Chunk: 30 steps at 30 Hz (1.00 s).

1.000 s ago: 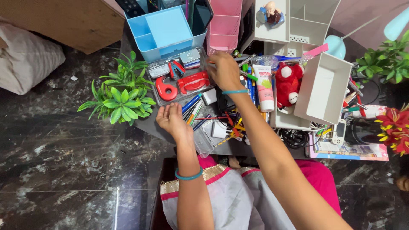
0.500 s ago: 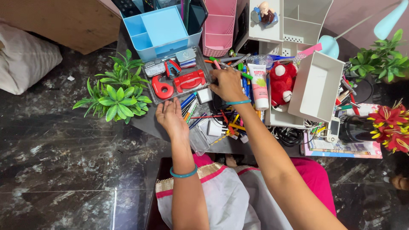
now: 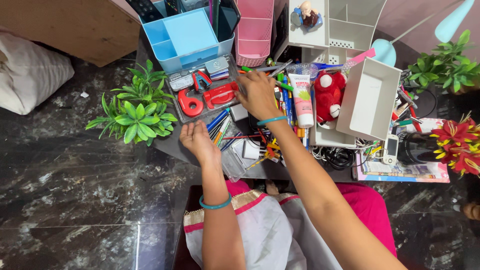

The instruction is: The person organizes a cluttered desk by sorting various items into storage containers. They place a phone, remote controls, a comb, and a hair clip into a blue organizer, then arrange pens, markers, and a red tape dispenser into a clear plastic tray. The person also handles a small red plush toy and a potted plant during the process.

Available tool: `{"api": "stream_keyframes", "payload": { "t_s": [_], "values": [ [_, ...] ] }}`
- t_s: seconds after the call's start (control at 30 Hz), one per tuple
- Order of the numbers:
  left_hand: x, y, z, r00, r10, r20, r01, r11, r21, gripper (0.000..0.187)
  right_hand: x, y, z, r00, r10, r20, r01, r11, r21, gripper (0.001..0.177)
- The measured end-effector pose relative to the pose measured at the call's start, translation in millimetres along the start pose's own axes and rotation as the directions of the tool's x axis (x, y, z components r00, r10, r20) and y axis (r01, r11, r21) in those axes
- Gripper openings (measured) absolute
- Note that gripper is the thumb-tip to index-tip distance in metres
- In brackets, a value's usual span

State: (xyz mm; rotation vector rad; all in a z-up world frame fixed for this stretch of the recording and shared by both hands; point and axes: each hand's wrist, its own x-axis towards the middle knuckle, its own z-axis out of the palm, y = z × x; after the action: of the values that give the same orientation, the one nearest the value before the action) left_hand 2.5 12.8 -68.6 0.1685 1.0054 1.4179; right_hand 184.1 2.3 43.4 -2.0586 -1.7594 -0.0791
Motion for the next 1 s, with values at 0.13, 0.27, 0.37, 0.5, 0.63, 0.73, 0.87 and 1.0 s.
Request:
{"api": "stream_keyframes", "payload": {
  "t_s": [0.13, 0.27, 0.37, 0.5, 0.63, 0.73, 0.87, 1.0],
  "values": [
    [1, 5, -1, 1.0, 0.018, 0.018, -0.018, 1.0, -0.021, 0.064, 15, -11, 8, 0.999, -0.023, 0.022, 0.023, 0.999, -0.022, 0.036],
    [2, 4, 2, 1.0, 0.019, 0.002, -0.019, 0.999, -0.029, 0.065, 26, -26, 23, 0.996, -0.088, 0.009, 0.088, 0.996, 0.034, 0.027],
    [1, 2, 3, 1.0, 0.025, -0.002, -0.025, 1.0, -0.008, 0.064, 42, -48, 46, 0.976, -0.218, -0.008, 0.218, 0.974, 0.055, 0.032],
    [1, 5, 1, 1.0, 0.013, -0.001, -0.013, 0.999, -0.03, 0.061, 64, -74, 76, 0.918, -0.392, -0.053, 0.386, 0.917, -0.095, 0.038],
    [1, 6, 4, 1.0, 0.001, -0.007, -0.002, 0.999, -0.045, 0.061, 75, -76, 86, 0.884, -0.464, 0.053, 0.462, 0.855, -0.235, 0.031],
    [1, 6, 5, 1.0, -0.001, -0.017, 0.001, 0.998, -0.056, 0.061, 76, -70, 82, 0.831, -0.557, 0.013, 0.545, 0.807, -0.227, 0.032],
    [-2, 8, 6, 1.0, -0.006, -0.016, 0.005, 0.998, -0.065, 0.062, 68, -65, 61, 0.957, -0.281, -0.077, 0.291, 0.933, 0.21, 0.032],
    [-4, 10, 7, 1.0, -0.009, -0.015, 0.008, 0.997, -0.073, 0.062, 47, -45, 21, 0.996, -0.011, -0.087, 0.054, 0.862, 0.503, 0.034]
  ]
}}
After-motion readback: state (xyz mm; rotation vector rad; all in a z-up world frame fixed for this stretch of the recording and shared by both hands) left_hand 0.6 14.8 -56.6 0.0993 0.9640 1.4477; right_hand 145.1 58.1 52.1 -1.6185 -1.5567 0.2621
